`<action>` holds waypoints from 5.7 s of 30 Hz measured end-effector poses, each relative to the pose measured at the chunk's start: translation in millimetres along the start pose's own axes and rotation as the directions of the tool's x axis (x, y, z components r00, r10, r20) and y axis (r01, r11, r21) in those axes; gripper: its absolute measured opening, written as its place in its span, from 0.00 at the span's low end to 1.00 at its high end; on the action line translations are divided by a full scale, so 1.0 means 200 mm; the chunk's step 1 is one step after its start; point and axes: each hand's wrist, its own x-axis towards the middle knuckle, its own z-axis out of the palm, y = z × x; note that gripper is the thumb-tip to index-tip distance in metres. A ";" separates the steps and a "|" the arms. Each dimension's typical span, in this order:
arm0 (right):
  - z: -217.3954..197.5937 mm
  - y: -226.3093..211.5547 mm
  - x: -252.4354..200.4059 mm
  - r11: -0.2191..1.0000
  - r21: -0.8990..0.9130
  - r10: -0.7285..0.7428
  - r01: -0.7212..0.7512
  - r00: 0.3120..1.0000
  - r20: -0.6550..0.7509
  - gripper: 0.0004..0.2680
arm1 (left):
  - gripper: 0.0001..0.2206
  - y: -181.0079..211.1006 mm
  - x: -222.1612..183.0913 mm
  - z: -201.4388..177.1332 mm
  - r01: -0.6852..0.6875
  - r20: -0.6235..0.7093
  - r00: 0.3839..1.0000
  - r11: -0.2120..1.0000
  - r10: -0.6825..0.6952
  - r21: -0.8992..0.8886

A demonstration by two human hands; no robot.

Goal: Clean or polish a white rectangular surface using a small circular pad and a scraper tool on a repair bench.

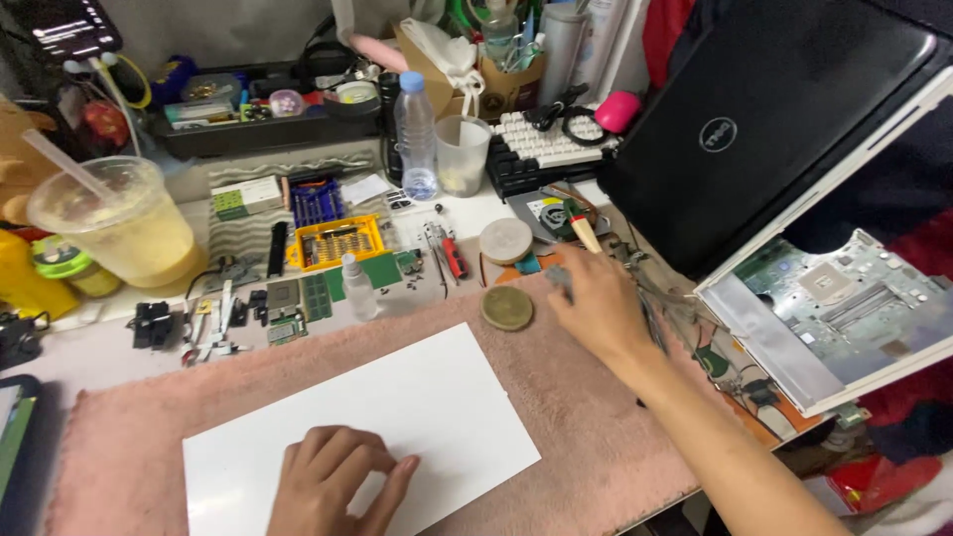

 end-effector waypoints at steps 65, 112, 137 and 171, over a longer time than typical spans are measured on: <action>0.16 -1.63 -0.48 0.486 0.769 -0.801 0.414 0.563 0.203 0.41 | 0.27 -0.41 -0.46 -0.72 0.281 0.245 0.928 0.959 -0.281 0.035; 0.29 -1.33 -0.06 0.620 0.716 -0.643 0.320 0.730 0.232 0.37 | 0.18 -0.27 -0.35 -0.53 0.325 0.073 0.930 0.897 -0.361 0.300; 0.32 -1.16 -0.05 0.639 0.718 -0.596 0.277 0.768 0.234 0.37 | 0.13 -0.24 -0.35 -0.41 0.384 0.007 0.915 0.874 -0.404 0.297; 0.18 -0.99 -0.29 0.648 0.694 -0.623 0.312 0.742 0.249 0.40 | 0.22 -0.07 -0.19 -0.28 0.294 0.212 0.920 0.937 -0.331 0.186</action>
